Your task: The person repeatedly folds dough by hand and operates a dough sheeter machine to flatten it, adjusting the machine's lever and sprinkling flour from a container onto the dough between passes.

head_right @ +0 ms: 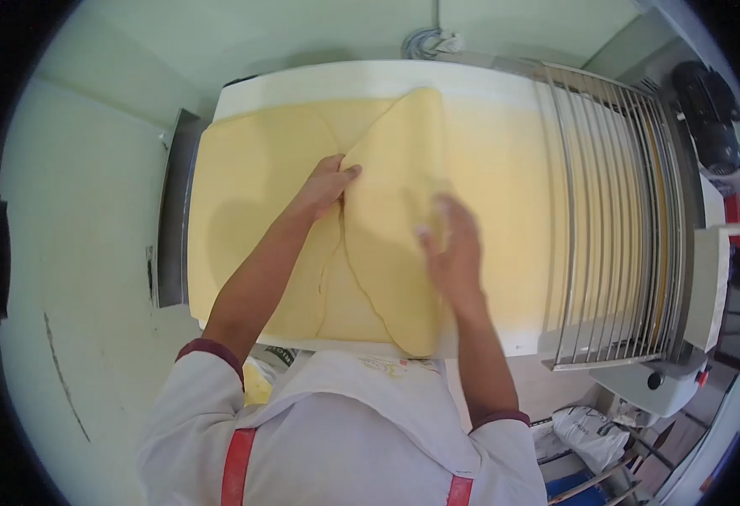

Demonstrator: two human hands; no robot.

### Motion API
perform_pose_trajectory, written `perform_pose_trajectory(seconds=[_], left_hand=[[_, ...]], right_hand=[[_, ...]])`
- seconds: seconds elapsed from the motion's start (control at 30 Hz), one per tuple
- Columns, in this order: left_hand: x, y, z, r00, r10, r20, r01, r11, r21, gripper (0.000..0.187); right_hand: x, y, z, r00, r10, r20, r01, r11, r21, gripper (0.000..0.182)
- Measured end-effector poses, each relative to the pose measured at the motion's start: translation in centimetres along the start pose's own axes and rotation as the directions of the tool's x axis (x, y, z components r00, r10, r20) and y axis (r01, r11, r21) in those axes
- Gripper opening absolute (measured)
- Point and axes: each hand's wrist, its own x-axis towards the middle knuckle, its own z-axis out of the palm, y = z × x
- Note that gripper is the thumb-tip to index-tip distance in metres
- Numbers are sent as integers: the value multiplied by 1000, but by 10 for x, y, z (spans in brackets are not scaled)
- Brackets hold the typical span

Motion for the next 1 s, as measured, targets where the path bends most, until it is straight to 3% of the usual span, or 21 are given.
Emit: perform_pose_trajectory(seconds=[0.07,0.17,0.27,0.37,0.47,0.57,0.6,0.67,0.77,0.87,1.0], left_hand=[[3,2,0,999,27,-43,-16,972,235,34],[22,-7,-6,996,91,-26,-79,955,287,28],[30,-8,-14,992,105,-76,-85,969,233,27],[21,-1,-29,987,148,-64,-120,940,320,25],[11,6,-47,988,124,-91,-95,957,273,24],[-2,6,-51,924,284,-256,-134,867,480,22],[-3,-4,-50,872,419,-253,-211,789,577,29],[-3,-33,-43,728,658,-192,-327,579,747,42],[-25,-48,-12,748,663,29,-249,240,938,63],[-50,-38,16,834,480,274,-401,186,897,75],[-46,-48,23,860,477,182,-321,228,919,79]], right_hand=[[8,30,8,998,27,65,-25,999,-22,65],[2,33,29,963,20,269,-10,999,-38,78],[1,16,43,959,104,263,-82,992,-96,82],[1,16,43,965,70,254,-43,993,-110,83],[5,9,35,938,136,318,-107,989,-105,84],[17,45,46,978,18,210,-31,998,58,82],[32,52,48,982,18,187,-25,999,35,81],[63,65,55,990,24,138,-22,1000,-14,79],[86,49,65,985,41,169,-34,998,-43,77],[84,48,71,987,-16,157,40,988,-149,75],[87,50,68,980,-36,196,80,972,-221,75]])
